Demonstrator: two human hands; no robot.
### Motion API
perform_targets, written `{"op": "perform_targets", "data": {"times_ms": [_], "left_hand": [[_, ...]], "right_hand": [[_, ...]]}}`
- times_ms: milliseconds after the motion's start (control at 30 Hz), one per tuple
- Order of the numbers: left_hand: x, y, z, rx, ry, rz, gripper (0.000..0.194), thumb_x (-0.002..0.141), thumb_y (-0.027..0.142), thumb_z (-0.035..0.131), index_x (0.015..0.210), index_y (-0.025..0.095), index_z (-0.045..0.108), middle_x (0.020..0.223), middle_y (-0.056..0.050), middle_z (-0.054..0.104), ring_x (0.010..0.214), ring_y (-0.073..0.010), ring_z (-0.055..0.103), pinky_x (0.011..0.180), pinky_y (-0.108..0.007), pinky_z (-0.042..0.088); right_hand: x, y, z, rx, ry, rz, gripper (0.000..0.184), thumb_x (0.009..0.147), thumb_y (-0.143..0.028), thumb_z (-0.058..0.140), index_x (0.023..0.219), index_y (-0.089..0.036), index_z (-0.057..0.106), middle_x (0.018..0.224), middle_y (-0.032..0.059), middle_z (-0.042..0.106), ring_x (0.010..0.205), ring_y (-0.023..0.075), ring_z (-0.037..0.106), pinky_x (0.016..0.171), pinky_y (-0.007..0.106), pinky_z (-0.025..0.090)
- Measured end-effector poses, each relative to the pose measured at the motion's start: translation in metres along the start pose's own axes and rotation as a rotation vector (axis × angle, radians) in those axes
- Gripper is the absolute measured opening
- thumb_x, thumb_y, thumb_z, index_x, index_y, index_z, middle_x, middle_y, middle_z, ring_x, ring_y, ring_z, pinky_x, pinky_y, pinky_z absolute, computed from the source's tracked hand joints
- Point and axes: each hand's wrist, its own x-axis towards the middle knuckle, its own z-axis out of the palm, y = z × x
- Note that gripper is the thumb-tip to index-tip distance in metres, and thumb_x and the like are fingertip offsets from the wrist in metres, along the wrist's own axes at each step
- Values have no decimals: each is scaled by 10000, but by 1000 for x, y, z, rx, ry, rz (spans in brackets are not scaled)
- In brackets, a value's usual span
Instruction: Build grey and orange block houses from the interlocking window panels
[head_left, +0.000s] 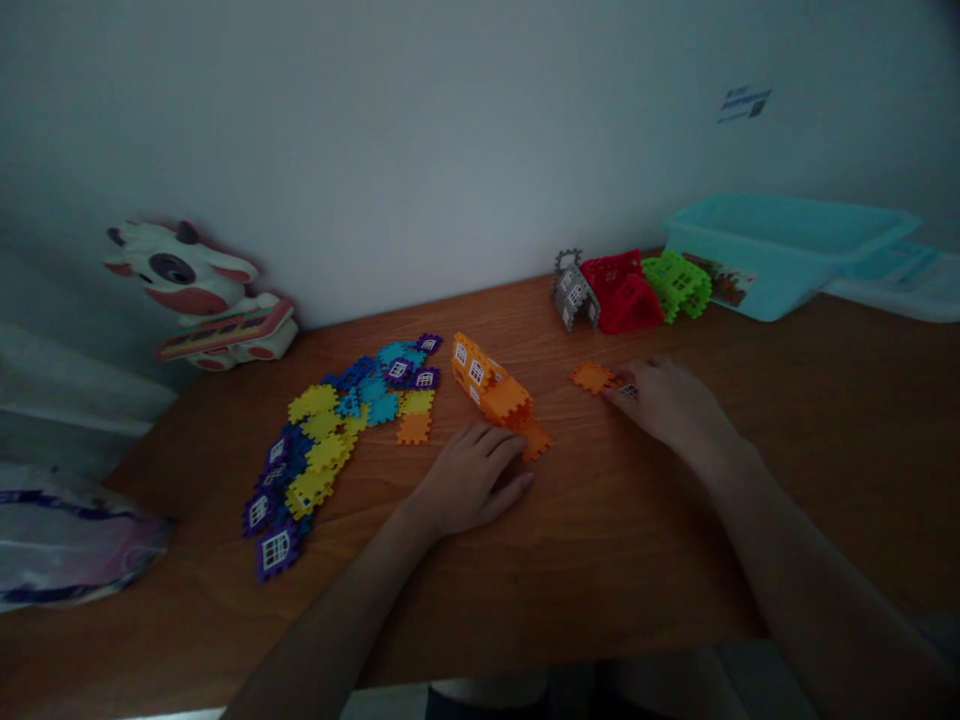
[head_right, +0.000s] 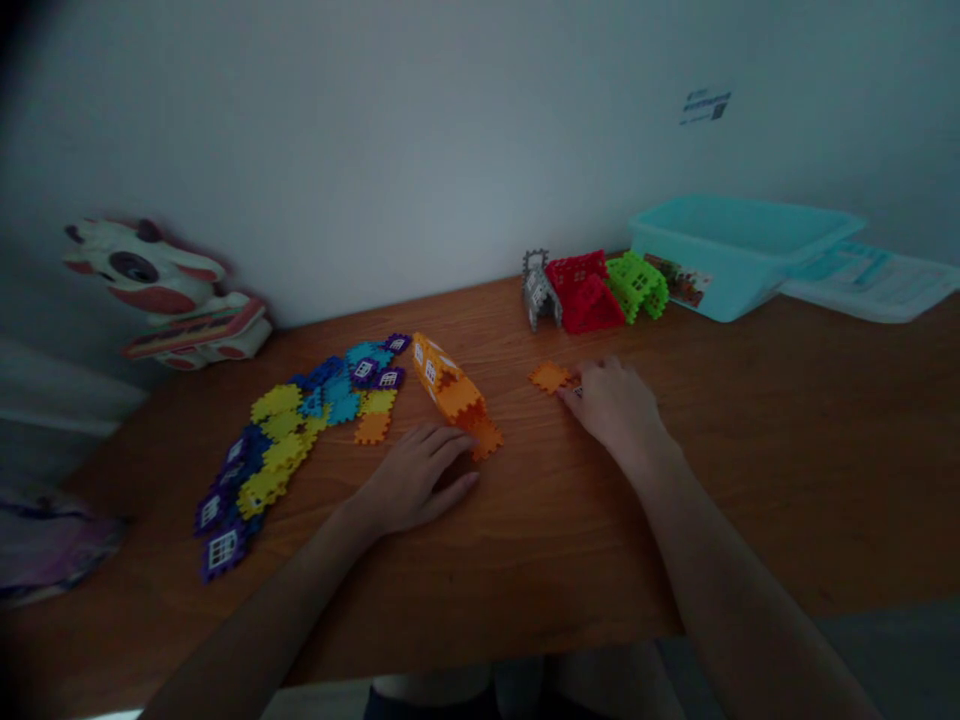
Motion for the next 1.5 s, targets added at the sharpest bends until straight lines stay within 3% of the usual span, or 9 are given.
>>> {"op": "perform_targets", "data": {"times_ms": [167,300,433,533,700,933,1200,1367,1500], "left_hand": [[-3,-13,-1,88,58,-12,260,992,396,550,1018,167,673,1030,-89,714,948,-250,657,842,-402,536],[-5,-21,-2,114,48,25,260,1003,387,542,957,171,679,968,-72,720,912,-227,666,807,-367,534],[-5,-22,-3,118,67,107,243,1020,332,524,939,175,691,973,-58,739,897,-200,686,794,-339,543],[-5,-20,-3,124,98,161,232,1019,297,529,929,167,699,956,-53,756,876,-199,703,774,-334,559],[-6,-16,-3,83,131,223,200,1009,269,550,1041,166,718,1054,-45,776,931,-197,717,833,-330,588],[-6,-13,2,67,116,220,241,1011,267,537,1111,159,727,1136,-58,762,995,-207,693,898,-350,584],[-5,3,5,2,-49,200,426,1021,413,509,1385,203,584,1425,-108,608,1203,-268,581,1029,-447,491],[-4,4,5,-53,-25,154,362,1020,386,503,1275,169,640,1350,-118,660,1175,-270,600,1015,-450,490],[-4,2,4,-110,34,95,282,1008,353,523,1173,177,668,1214,-109,715,1092,-251,639,964,-414,524]], "right_hand": [[2,-6,1,58,28,12,408,880,-370,656,1188,-105,691,1091,216,694,1010,371,677,855,458,520],[1,-10,5,121,49,-25,393,879,-466,657,1111,-153,707,1102,196,700,981,369,682,817,463,527],[0,-16,9,144,58,25,588,833,-651,658,1135,-147,682,1087,203,693,979,393,678,787,478,533],[1,-21,14,148,165,-21,727,808,-700,663,1229,-108,642,1191,244,650,1117,439,619,894,525,513],[4,-27,28,150,231,-231,577,925,-600,573,1287,-153,626,1310,209,623,1181,400,594,967,531,489],[7,-30,32,207,214,-223,276,933,-425,589,1041,-187,679,1078,167,722,1026,364,673,886,509,524],[12,-27,34,460,326,-226,450,818,-366,685,1218,-191,577,1212,171,646,1111,340,651,958,484,538],[11,-28,25,493,364,-312,443,872,-305,605,1298,-192,562,1223,179,604,1159,333,613,1030,515,496],[6,-34,21,564,405,-284,440,914,-319,555,1335,-193,554,1220,169,642,987,311,674,881,503,556]]}}
